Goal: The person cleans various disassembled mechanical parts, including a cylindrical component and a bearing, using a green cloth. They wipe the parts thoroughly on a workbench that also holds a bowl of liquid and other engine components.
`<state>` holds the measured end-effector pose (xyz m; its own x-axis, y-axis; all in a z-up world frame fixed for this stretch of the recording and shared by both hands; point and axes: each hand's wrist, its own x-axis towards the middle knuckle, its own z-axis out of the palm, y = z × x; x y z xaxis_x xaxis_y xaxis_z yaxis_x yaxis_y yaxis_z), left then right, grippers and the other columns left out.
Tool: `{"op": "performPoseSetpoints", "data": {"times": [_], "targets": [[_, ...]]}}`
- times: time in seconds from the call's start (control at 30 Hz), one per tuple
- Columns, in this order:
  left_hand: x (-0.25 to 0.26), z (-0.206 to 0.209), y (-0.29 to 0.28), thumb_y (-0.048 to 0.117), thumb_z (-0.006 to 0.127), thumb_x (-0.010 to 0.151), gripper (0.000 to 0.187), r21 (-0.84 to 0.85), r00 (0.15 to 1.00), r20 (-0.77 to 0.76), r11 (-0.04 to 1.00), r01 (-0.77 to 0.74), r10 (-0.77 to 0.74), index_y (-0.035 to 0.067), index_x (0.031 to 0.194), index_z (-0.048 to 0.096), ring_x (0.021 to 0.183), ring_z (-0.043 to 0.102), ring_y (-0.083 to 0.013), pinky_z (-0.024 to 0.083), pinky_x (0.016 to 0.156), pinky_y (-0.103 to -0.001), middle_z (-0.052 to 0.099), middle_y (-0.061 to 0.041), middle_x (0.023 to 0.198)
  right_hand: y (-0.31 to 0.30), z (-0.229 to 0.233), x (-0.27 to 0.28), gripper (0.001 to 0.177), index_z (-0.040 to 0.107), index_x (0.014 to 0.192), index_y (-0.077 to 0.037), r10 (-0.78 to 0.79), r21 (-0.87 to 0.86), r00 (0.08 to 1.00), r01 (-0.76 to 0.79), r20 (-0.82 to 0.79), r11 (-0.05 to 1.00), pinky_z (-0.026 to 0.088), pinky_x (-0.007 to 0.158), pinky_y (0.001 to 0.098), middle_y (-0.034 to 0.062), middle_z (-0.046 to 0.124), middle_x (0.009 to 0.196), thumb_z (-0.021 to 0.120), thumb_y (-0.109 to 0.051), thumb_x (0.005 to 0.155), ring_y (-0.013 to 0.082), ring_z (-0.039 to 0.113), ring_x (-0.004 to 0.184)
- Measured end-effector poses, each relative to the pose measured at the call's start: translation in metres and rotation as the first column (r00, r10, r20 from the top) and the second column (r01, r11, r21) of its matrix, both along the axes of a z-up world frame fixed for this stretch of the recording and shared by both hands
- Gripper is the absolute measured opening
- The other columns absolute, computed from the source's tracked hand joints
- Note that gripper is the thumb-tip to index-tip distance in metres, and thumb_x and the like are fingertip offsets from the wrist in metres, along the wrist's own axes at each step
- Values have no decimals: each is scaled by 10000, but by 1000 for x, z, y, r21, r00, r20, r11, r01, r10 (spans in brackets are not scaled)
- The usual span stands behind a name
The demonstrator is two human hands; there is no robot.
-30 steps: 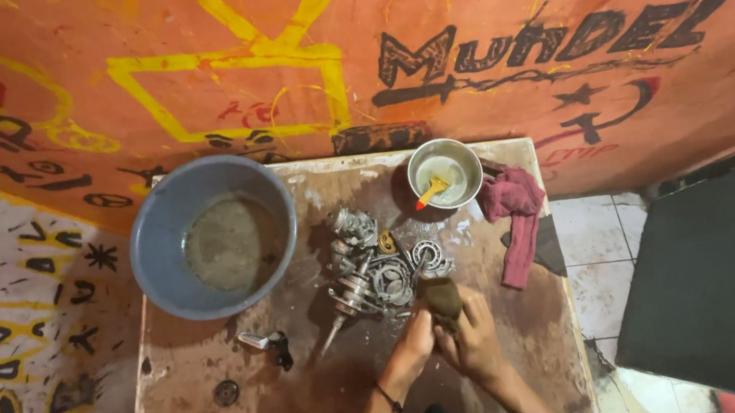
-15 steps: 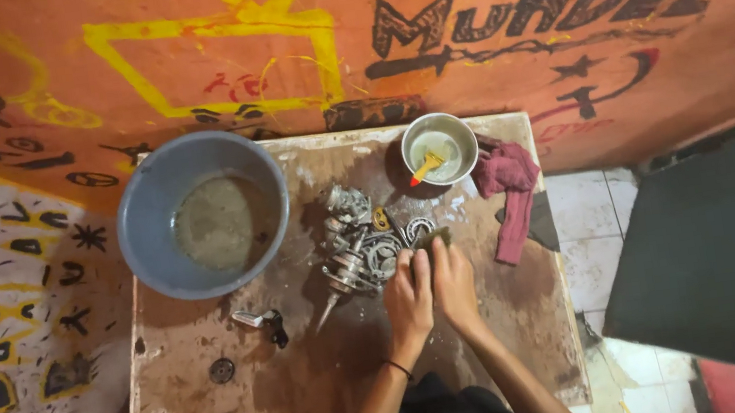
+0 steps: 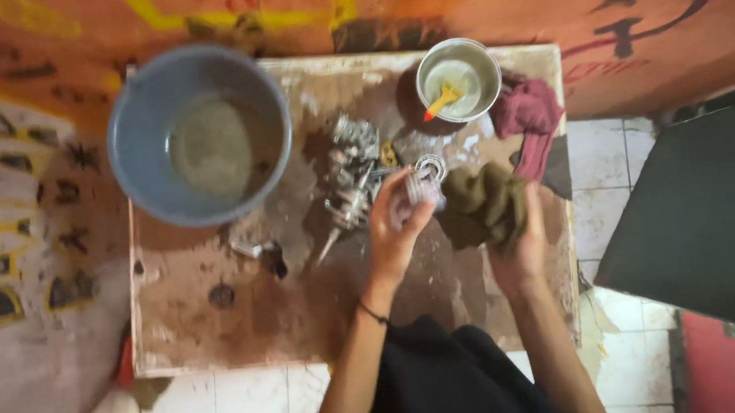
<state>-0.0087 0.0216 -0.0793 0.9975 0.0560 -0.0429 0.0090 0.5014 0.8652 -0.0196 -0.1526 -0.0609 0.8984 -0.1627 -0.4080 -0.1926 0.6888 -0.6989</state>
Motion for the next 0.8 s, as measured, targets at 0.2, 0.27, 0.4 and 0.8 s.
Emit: {"op": "performPoseSetpoints", "data": {"times": [0.2,0.27,0.4,0.8], "targets": [[10,29,1,223,838,913,548,299,968,232,954,24,-97,31,1370,604,1105,629,-152,499,1011,-309,646,-45,1261,-1,32,-21,507,548,1432,-45,263,-106,954,-249,145,963,498,1017,368,70,650,1312,514,-388,1061,215,625,1188],[14,31,-11,316,746,968,480,169,970,236,986,12,-53,52,1339,595,1129,611,-140,496,1017,-304,617,-26,1257,-7,-6,-34,437,585,1378,-17,335,-355,938,-285,88,890,517,959,351,84,672,1252,545,-315,1060,204,634,1122],[23,70,-27,544,377,1037,569,-499,994,-58,865,53,-95,37,1120,623,1016,696,-210,540,964,-337,704,-106,1073,39,48,-43,242,634,1210,35,578,-925,811,-145,92,352,508,762,330,128,674,1033,607,-109,1018,225,621,875],[13,75,-20,313,386,1173,361,128,960,269,985,-113,75,27,1117,600,964,623,-214,508,924,-334,631,-121,1003,-6,34,-47,245,703,1121,-84,263,-170,934,-307,-241,936,554,847,237,-4,753,1053,545,-112,936,90,709,953]]}}
